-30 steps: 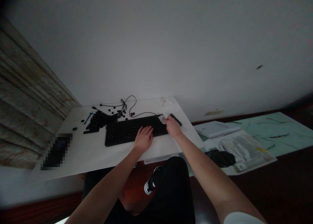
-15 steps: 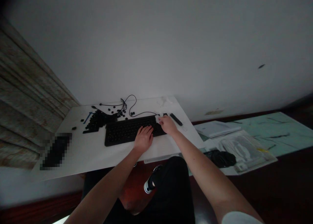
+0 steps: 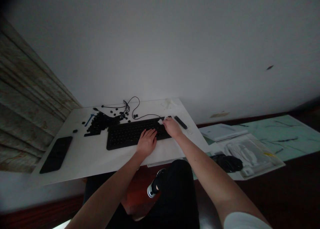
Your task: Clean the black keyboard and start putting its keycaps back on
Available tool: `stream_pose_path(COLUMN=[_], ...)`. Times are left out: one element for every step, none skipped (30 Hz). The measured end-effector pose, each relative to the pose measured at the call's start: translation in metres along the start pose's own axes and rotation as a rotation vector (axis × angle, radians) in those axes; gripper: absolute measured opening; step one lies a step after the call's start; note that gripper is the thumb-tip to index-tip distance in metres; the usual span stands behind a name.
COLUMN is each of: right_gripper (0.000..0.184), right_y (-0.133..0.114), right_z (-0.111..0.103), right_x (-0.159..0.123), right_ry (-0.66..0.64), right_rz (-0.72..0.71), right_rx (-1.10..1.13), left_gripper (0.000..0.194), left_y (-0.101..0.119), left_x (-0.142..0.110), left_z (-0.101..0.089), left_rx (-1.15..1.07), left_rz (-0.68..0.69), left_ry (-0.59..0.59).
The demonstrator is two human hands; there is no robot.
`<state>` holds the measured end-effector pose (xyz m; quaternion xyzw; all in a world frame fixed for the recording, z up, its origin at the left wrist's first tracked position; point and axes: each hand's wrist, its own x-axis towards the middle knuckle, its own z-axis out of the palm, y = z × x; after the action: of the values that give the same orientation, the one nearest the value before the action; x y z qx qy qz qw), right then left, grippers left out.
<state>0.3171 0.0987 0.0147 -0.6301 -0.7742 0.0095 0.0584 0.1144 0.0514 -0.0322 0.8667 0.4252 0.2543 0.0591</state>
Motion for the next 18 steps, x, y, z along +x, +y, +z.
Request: stream_pose_path(right_gripper=[0.03,0.031,0.032,0.032,0.032,0.032,0.033,0.034,0.034,0.035,0.035,0.035,0.036,0.037,0.037,0.037,0.036,0.036], right_y=[0.002,0.004,0.004,0.003,0.002,0.0,-0.003,-0.004,-0.004,-0.003,0.0,0.004,0.009,0.013,0.016,0.017,0.015,0.012], right_z=[-0.001,-0.003,-0.005,-0.006,-0.008,-0.009,-0.009,-0.009,-0.009,-0.008,-0.007,-0.007,-0.007,-0.008,-0.009,-0.01,-0.011,-0.011], right_x=[-0.001,-0.001,-0.001,0.0,0.001,0.002,0.003,0.003,0.002,0.001,-0.002,-0.004,-0.007,-0.008,-0.009,-0.009,-0.008,-0.006], right_ry=[-0.018,-0.036,-0.048,-0.056,-0.059,-0.058,-0.055,-0.05,-0.046,-0.042,-0.04,-0.042,-0.047,-0.056,-0.068,-0.078,-0.081,-0.075], right_rz=[0.005,0.014,0.027,0.036,0.035,0.02,-0.007,-0.04,-0.069,-0.084,-0.084,-0.068,-0.038,-0.001,0.036,0.065,0.077,0.065], right_rx=[-0.034,-0.067,-0.099,-0.121,-0.131,-0.127,-0.115,-0.099,-0.089,-0.09,-0.102,-0.122,-0.145,-0.166,-0.184,-0.196,-0.199,-0.193], left_gripper=[0.036,0.036,0.036,0.036,0.036,0.035,0.035,0.035,0.036,0.036,0.036,0.036,0.036,0.036,0.036,0.036,0.036,0.036], left_y=[0.0,0.0,0.0,0.0,0.0,0.0,0.001,0.001,0.001,0.001,0.001,0.001,0.001,0.001,0.001,0.001,0.001,0.002], left_x=[0.0,0.0,0.0,0.0,0.0,0.0,0.0,0.0,0.0,-0.001,-0.001,-0.001,-0.001,0.0,0.0,0.0,0.0,0.0], left_z=[0.0,0.0,0.001,0.001,0.0,0.0,0.0,0.0,-0.001,-0.001,-0.001,-0.001,-0.001,-0.001,-0.001,-0.001,-0.001,-0.002], left_rx=[-0.002,-0.004,-0.006,-0.008,-0.009,-0.009,-0.008,-0.007,-0.007,-0.006,-0.006,-0.006,-0.006,-0.007,-0.008,-0.008,-0.008,-0.008], left_rz=[-0.001,-0.002,-0.003,-0.004,-0.005,-0.005,-0.003,-0.002,-0.001,0.0,-0.001,-0.003,-0.005,-0.006,-0.007,-0.009,-0.01,-0.01], left_ry=[0.001,0.002,0.002,0.003,0.004,0.004,0.003,0.002,0.001,0.0,-0.001,-0.002,-0.003,-0.003,-0.003,-0.002,-0.001,0.0])
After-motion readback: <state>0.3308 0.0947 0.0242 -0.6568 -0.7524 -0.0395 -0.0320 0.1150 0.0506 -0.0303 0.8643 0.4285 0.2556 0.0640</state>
